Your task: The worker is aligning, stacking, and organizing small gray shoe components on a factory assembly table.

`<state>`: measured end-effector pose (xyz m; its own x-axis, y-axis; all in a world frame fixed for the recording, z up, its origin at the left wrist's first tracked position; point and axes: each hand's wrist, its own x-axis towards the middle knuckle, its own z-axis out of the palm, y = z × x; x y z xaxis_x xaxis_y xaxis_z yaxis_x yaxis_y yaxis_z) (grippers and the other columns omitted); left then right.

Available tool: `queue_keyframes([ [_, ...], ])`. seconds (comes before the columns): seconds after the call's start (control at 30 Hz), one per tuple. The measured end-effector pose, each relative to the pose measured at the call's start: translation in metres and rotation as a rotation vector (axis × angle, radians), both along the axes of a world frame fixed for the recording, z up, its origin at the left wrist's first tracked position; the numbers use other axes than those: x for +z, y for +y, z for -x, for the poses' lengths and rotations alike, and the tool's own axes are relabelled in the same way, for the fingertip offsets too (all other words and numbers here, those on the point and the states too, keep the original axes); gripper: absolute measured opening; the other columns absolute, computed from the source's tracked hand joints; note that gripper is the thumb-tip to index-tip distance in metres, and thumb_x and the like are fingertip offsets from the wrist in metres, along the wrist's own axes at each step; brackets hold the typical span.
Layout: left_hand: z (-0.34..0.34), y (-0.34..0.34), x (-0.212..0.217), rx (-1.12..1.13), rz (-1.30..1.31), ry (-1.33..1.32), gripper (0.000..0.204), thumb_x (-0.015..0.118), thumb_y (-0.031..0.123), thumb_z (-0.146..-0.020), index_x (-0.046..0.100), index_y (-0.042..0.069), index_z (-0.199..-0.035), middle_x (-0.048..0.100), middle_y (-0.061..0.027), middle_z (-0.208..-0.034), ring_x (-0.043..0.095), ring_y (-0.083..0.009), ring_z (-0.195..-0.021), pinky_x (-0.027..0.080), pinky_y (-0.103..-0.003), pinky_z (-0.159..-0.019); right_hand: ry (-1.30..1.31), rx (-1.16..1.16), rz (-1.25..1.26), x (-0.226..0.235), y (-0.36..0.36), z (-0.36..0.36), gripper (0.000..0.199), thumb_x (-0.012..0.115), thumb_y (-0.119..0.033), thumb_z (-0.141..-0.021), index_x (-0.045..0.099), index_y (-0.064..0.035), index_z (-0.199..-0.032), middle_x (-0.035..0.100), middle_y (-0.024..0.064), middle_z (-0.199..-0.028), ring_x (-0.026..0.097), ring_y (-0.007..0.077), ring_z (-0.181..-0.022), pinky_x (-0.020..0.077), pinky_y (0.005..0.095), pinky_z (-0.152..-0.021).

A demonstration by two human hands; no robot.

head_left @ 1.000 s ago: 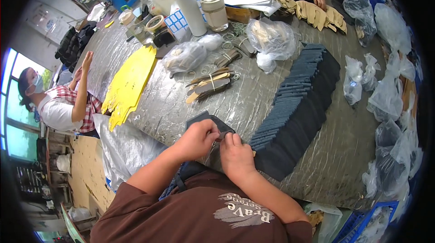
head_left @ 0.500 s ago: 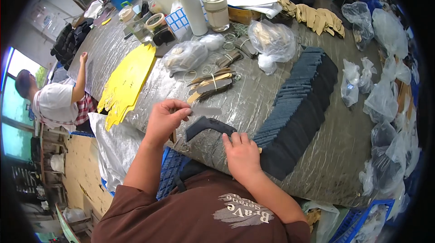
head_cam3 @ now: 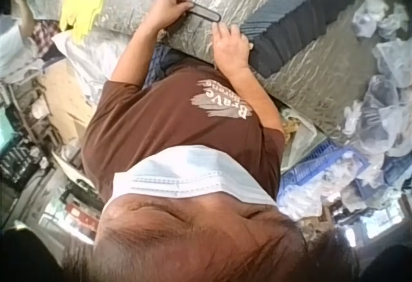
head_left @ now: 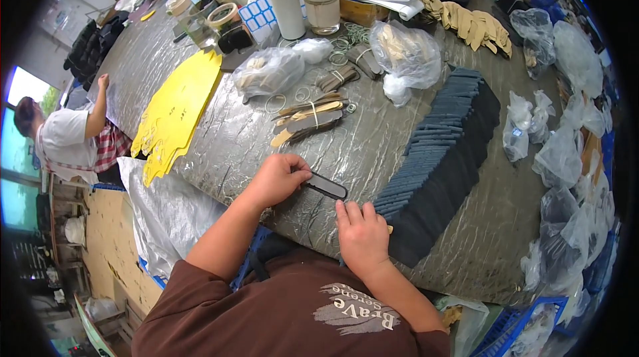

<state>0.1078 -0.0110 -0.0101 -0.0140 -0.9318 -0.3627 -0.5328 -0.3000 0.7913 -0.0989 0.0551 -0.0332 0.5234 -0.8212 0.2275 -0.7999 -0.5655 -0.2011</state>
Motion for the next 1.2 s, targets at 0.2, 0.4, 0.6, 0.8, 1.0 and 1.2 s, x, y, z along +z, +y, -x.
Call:
queue_keyframes([
  [0.2, -0.001, -0.002, -0.004, 0.000, 0.004, 0.004, 0.010, 0.067, 0.008, -0.079, 0.067, -0.001, -0.084, 0.063, -0.0037, -0.065, 0.057, -0.0092, -0.057, 0.047, -0.025, -0.054, -0.020, 0.020, 0.018, -0.001, -0.001, 0.000, 0.032, 0.063, -0.015, -0.076, 0.065, -0.0017, -0.105, 0.057, 0.0051, -0.103, 0.050, 0.0248, -0.088, 0.0451, 0.0349, -0.062],
  [0.4, 0.000, -0.002, -0.006, -0.002, -0.001, -0.015, 0.010, 0.067, 0.008, -0.079, 0.067, -0.001, -0.083, 0.063, -0.0033, -0.066, 0.057, -0.0088, -0.057, 0.047, -0.025, -0.054, -0.035, 0.070, 0.070, -0.005, -0.001, -0.001, 0.028, 0.062, -0.012, -0.076, 0.066, 0.0009, -0.100, 0.057, 0.0079, -0.120, 0.050, 0.0275, -0.097, 0.0438, 0.0350, -0.064],
  [0.6, 0.005, 0.002, -0.001, -0.119, 0.202, -0.242, 0.013, 0.068, 0.010, -0.077, 0.067, 0.000, -0.085, 0.065, -0.0123, -0.069, 0.062, -0.0208, -0.061, 0.050, -0.032, -0.060, -0.035, 0.079, 0.049, 0.000, -0.006, -0.001, 0.027, 0.061, -0.011, -0.076, 0.066, 0.0018, -0.099, 0.060, 0.0084, -0.118, 0.050, 0.0255, -0.095, 0.0433, 0.0344, -0.066],
  [0.8, 0.016, 0.002, 0.001, -0.245, 0.298, -0.502, 0.013, 0.064, 0.014, -0.076, 0.065, 0.002, -0.079, 0.063, -0.0207, -0.077, 0.061, -0.0385, -0.074, 0.049, -0.044, -0.068, -0.043, 0.077, 0.035, -0.002, -0.006, -0.001, 0.029, 0.057, -0.011, -0.075, 0.065, 0.0023, -0.099, 0.059, 0.0103, -0.119, 0.050, 0.0234, -0.091, 0.0427, 0.0338, -0.067],
  [1.0, 0.017, 0.001, 0.000, -0.238, 0.319, -0.563, 0.013, 0.062, 0.015, -0.077, 0.063, 0.003, -0.078, 0.063, -0.0194, -0.075, 0.061, -0.0383, -0.074, 0.048, -0.046, -0.067, -0.050, 0.078, 0.022, 0.000, -0.005, -0.001, 0.031, 0.054, -0.011, -0.073, 0.065, 0.0024, -0.098, 0.059, 0.0115, -0.120, 0.050, 0.0232, -0.090, 0.0423, 0.0341, -0.067],
  [1.2, -0.001, -0.010, 0.003, -0.206, 0.264, -0.790, 0.013, 0.064, 0.016, -0.077, 0.063, 0.003, -0.081, 0.063, -0.0176, -0.079, 0.061, -0.0370, -0.077, 0.049, -0.044, -0.067, -0.012, 0.068, 0.027, 0.001, -0.006, -0.001, 0.031, 0.063, -0.016, -0.074, 0.065, 0.0004, -0.100, 0.061, 0.0080, -0.117, 0.051, 0.0226, -0.088, 0.0431, 0.0344, -0.069],
])
